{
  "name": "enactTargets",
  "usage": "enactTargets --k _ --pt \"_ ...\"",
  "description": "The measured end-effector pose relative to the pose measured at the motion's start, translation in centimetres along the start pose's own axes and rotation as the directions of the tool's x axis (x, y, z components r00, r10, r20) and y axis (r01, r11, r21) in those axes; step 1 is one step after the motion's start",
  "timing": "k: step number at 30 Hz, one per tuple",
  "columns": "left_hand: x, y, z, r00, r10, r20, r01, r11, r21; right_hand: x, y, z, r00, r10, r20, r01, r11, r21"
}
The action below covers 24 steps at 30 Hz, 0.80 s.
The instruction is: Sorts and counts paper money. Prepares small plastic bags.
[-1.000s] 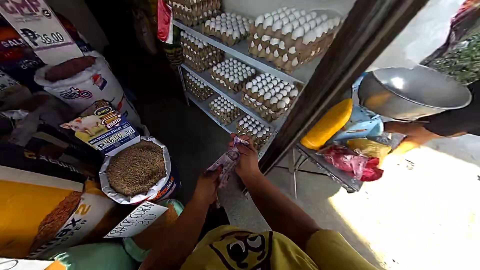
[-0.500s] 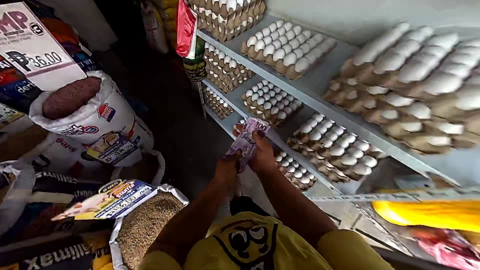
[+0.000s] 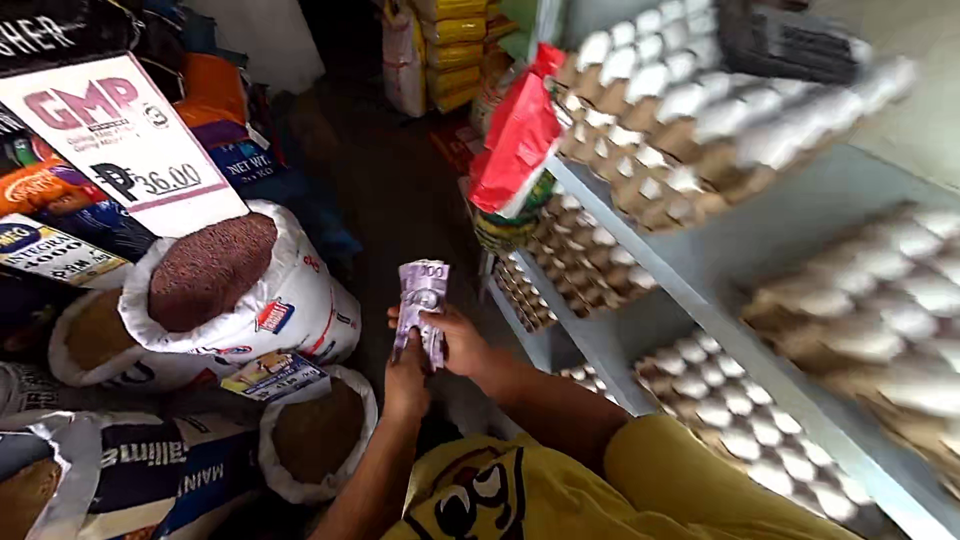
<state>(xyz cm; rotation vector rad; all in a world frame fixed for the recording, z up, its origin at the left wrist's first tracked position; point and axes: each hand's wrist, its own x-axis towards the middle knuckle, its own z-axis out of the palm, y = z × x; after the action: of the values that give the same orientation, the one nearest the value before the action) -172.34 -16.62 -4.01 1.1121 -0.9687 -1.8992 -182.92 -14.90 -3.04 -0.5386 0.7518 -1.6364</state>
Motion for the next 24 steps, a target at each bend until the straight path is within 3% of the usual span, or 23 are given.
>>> enactTargets --k 2,5,10,14,18,24 --pt "6.1 2.3 -1.0 0.995 0.044 -0.084 -0.051 0.996 -0.078 7.5 0.2 0.8 0.994 0.067 0.084 -0.068 0.998 0.009" --pt "15.7 5.7 -2.2 0.986 0.085 -0.143 -0.097 0.992 -0.078 18.6 0.1 1.6 0.987 0.155 0.046 -0.153 0.988 -0.035" --pt "32.9 15.0 -0.1 0.996 0.088 -0.025 -0.082 0.980 0.181 37.3 -4.3 1.3 0.983 0.142 -0.118 -0.148 0.988 -0.044" --pt "45.2 21.2 6.3 0.987 -0.003 0.161 -0.046 0.953 0.299 48.5 -10.8 -2.9 0.979 -0.029 -0.203 0.028 1.000 -0.008" --pt "57.4 23.3 14.0 0.922 -0.102 0.374 -0.037 0.937 0.347 57.9 -18.3 -8.4 0.902 -0.158 -0.402 0.199 0.978 0.061" --pt "76.2 26.5 25.1 0.820 -0.304 0.484 -0.079 0.779 0.622 72.2 -27.0 -18.5 0.826 -0.210 -0.523 0.213 0.976 -0.055"
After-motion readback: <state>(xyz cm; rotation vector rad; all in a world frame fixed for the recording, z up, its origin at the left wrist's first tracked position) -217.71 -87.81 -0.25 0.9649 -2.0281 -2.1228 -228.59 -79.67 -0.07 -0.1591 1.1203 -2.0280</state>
